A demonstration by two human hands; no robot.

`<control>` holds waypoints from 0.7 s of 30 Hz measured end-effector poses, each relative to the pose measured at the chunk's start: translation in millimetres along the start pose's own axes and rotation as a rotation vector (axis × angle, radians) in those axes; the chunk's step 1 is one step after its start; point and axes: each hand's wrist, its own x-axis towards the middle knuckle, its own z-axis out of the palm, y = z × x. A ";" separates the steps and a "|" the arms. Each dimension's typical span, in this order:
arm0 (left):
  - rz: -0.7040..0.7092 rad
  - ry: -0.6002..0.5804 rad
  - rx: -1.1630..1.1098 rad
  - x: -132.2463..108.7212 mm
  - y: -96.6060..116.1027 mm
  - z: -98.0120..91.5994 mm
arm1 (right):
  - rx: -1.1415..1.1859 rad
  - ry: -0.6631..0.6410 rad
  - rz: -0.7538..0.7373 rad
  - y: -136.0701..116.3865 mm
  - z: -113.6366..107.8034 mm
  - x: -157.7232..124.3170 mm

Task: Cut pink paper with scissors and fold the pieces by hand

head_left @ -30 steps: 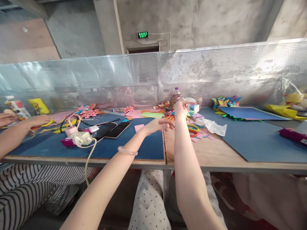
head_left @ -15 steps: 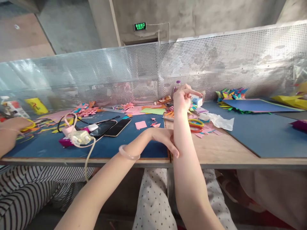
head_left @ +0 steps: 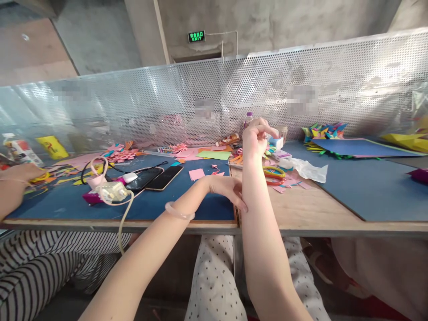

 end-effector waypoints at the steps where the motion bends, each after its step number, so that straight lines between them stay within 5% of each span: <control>1: 0.014 0.008 -0.038 -0.1 -0.2 -1.8 | -0.075 0.007 0.021 -0.3 -3.2 -0.4; 7: 0.113 0.291 -0.154 -3.1 -2.1 -16.5 | -0.262 0.044 0.107 5.3 -12.4 -2.9; 14: 0.109 0.962 -0.051 -11.4 -29.5 -52.3 | -0.266 0.027 0.165 5.6 -1.0 -1.7; 18: -0.261 1.232 0.473 -31.3 -56.3 -73.9 | -0.422 -0.024 0.160 0.2 5.0 -1.9; 21: -0.621 1.106 0.678 -45.2 -70.5 -79.1 | -0.580 -0.095 0.112 -2.7 8.5 -1.7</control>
